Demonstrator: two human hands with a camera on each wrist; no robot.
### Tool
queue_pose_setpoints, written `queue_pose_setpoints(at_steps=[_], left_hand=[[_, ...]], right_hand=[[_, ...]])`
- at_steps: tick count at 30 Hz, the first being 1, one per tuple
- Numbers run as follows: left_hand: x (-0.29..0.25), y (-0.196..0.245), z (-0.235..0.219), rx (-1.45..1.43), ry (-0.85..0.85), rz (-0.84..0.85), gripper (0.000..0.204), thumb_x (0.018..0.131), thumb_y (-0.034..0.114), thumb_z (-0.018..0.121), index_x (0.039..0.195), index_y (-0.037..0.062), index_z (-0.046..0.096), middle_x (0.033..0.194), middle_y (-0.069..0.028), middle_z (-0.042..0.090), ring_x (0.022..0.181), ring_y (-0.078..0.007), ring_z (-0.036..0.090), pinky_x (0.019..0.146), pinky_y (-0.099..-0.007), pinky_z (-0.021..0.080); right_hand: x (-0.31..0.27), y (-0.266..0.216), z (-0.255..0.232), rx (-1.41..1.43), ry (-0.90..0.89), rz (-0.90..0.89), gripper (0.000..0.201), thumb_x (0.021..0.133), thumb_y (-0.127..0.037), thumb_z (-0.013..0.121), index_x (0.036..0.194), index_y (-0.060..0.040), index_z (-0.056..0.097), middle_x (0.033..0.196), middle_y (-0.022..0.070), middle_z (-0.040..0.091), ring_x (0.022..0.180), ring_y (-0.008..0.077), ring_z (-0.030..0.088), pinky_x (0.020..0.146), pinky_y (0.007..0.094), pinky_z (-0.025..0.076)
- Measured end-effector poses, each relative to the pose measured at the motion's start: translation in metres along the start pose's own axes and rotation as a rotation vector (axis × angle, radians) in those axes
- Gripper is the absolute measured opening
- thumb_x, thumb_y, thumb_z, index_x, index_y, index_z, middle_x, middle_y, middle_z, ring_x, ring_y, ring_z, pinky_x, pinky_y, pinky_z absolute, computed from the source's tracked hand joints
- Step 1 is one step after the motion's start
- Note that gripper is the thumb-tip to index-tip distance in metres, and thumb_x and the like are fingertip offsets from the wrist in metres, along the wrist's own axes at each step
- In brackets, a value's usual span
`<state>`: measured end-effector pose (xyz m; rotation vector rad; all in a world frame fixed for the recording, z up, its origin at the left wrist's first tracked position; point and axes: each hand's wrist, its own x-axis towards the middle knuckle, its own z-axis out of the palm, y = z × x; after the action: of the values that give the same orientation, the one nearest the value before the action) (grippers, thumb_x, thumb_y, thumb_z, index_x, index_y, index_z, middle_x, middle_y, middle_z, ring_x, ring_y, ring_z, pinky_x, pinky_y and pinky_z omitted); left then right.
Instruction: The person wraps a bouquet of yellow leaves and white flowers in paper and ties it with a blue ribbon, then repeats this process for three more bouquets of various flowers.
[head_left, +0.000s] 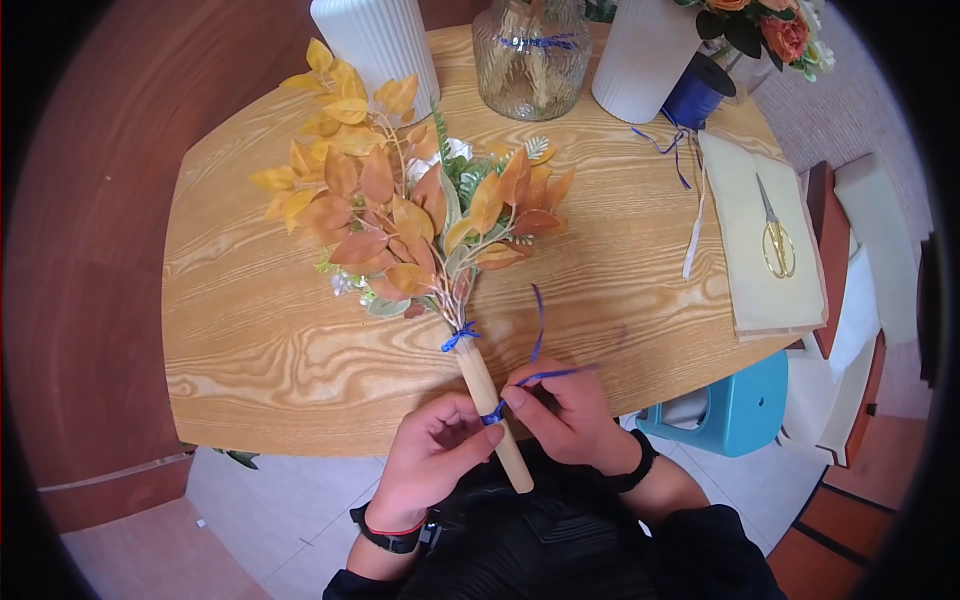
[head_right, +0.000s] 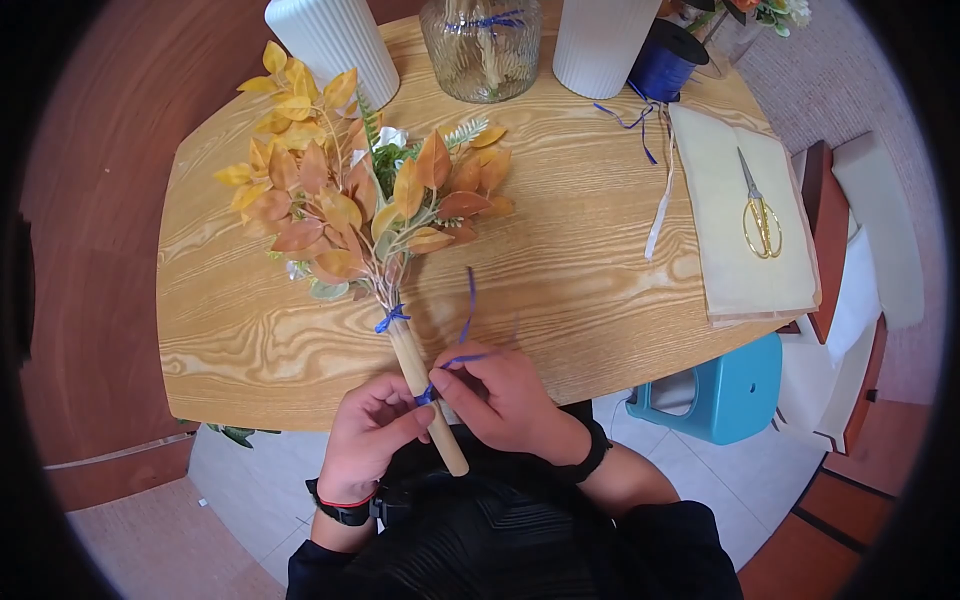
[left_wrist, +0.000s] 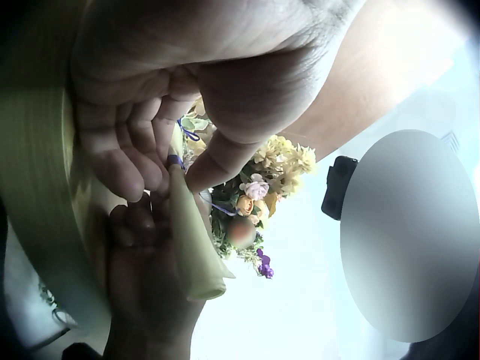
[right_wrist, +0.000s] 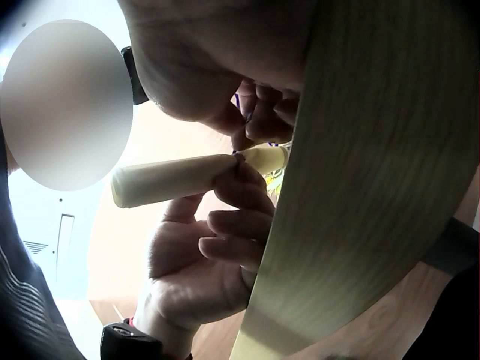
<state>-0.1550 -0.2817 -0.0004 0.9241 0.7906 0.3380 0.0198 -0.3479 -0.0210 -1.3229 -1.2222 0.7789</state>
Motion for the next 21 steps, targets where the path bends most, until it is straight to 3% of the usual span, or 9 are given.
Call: queue_pose_setpoints(at_steps=[7, 10, 13, 16, 19, 21], left_hand=[[0.002, 0.003, 0.001, 0.021, -0.015, -0.015, 0.015, 0.09, 0.002, 0.067, 0.104, 0.0015, 0.061, 0.087, 0.0003, 0.063, 0.07, -0.0039, 0.057, 0.06, -0.0177, 0.045], [0.003, 0.004, 0.002, 0.026, -0.014, -0.013, 0.014, 0.09, 0.002, 0.067, 0.103, 0.0013, 0.062, 0.087, 0.0003, 0.063, 0.07, -0.0041, 0.057, 0.06, -0.0177, 0.046], [0.002, 0.003, 0.0, 0.023, -0.017, -0.016, 0.014, 0.09, 0.003, 0.067, 0.103, 0.001, 0.062, 0.086, 0.0003, 0.063, 0.07, -0.0042, 0.057, 0.061, -0.0179, 0.046], [0.003, 0.003, -0.001, 0.014, -0.025, -0.012, 0.014, 0.09, 0.004, 0.067, 0.103, 0.0008, 0.063, 0.086, 0.0003, 0.063, 0.071, -0.0044, 0.057, 0.062, -0.0181, 0.047], [0.002, 0.002, -0.002, 0.023, -0.025, -0.014, 0.014, 0.09, 0.005, 0.068, 0.103, 0.0006, 0.063, 0.087, 0.0, 0.064, 0.072, -0.0047, 0.058, 0.063, -0.0183, 0.048], [0.002, 0.002, -0.002, 0.028, -0.027, -0.015, 0.014, 0.09, 0.005, 0.068, 0.103, 0.0003, 0.064, 0.087, -0.0003, 0.064, 0.073, -0.0051, 0.059, 0.063, -0.0187, 0.048]], right_hand=[[-0.002, 0.005, -0.008, 0.038, -0.039, -0.025, 0.008, 0.092, -0.009, 0.064, 0.094, -0.001, 0.065, 0.078, 0.0088, 0.062, 0.067, 0.0186, 0.061, 0.059, 0.0289, 0.045], [-0.004, 0.005, -0.003, 0.106, 0.055, 0.004, 0.009, 0.092, -0.008, 0.063, 0.091, 0.0001, 0.065, 0.076, 0.0076, 0.06, 0.064, 0.0162, 0.058, 0.057, 0.0272, 0.043], [-0.007, 0.001, -0.009, 0.224, -0.051, 0.139, 0.011, 0.095, -0.011, 0.059, 0.1, -0.0015, 0.061, 0.083, 0.0088, 0.063, 0.07, 0.0141, 0.058, 0.061, 0.0254, 0.043], [-0.014, 0.007, -0.007, 0.618, 0.072, 0.229, 0.013, 0.096, -0.008, 0.054, 0.107, -0.0024, 0.053, 0.086, 0.0104, 0.062, 0.072, 0.0146, 0.058, 0.062, 0.0244, 0.044], [-0.015, 0.01, -0.007, 0.712, 0.088, 0.17, 0.02, 0.092, -0.001, 0.054, 0.11, -0.0038, 0.047, 0.09, 0.012, 0.062, 0.071, 0.0145, 0.057, 0.064, 0.0254, 0.046], [-0.013, 0.016, -0.002, 0.553, 0.023, 0.065, 0.022, 0.089, 0.004, 0.057, 0.107, -0.0036, 0.048, 0.092, 0.0126, 0.062, 0.073, 0.0141, 0.058, 0.065, 0.0257, 0.047]])
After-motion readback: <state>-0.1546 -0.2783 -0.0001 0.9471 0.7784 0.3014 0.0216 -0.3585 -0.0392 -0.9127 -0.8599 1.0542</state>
